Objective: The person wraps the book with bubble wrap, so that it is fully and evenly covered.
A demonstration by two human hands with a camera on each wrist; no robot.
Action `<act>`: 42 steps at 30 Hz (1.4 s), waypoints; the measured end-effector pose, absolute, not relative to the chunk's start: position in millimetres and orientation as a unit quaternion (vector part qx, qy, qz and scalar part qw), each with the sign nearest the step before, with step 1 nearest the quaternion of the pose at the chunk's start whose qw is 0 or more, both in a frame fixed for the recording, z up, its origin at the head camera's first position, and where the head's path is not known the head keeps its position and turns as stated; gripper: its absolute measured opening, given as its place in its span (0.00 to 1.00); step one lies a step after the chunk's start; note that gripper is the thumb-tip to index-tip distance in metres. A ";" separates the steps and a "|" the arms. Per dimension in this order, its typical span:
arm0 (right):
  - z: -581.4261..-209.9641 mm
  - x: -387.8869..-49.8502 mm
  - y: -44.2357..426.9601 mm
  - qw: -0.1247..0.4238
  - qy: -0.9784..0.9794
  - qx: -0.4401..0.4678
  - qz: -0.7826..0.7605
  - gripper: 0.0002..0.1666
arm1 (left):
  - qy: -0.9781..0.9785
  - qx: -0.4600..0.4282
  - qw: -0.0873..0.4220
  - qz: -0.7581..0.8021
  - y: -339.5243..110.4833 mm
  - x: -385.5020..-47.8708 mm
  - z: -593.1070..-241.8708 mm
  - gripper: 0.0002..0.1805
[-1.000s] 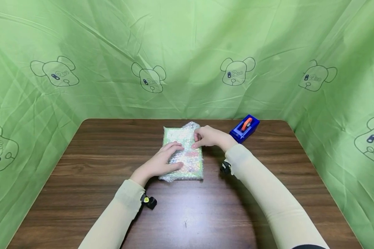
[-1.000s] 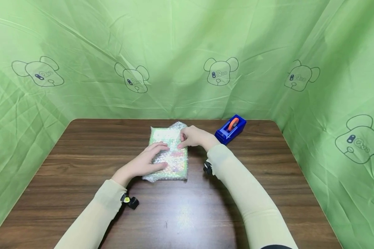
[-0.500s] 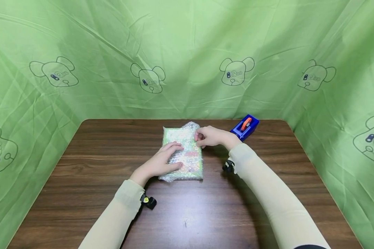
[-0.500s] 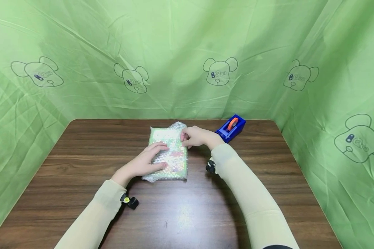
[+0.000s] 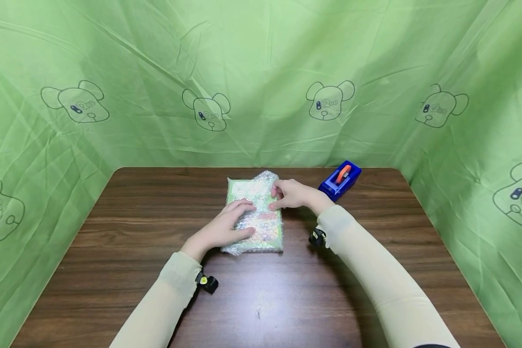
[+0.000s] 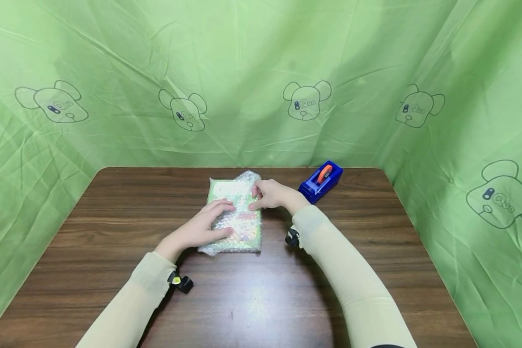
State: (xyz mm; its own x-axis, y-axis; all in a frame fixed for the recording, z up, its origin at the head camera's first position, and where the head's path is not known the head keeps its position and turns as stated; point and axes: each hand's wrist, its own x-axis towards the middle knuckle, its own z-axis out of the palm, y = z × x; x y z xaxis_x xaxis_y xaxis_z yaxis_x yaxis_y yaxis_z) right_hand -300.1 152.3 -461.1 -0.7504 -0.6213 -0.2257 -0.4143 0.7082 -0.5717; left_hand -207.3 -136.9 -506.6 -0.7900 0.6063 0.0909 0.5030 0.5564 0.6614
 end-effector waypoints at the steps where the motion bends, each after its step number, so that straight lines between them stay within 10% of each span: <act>1: -461.1 -300.3 152.0 0.204 0.901 -0.288 -0.253 0.24 | 0.879 0.315 0.074 0.350 -136.8 -207.5 -505.9 0.36; 26: -456.1 -298.3 160.3 0.207 0.899 -0.298 -0.246 0.13 | 0.879 0.320 0.078 0.345 -132.0 -211.4 -505.3 0.36; 42: -401.7 -214.1 260.5 0.072 0.911 -0.350 -0.208 0.12 | 0.883 0.377 -0.015 0.279 -192.6 -187.2 -455.2 0.27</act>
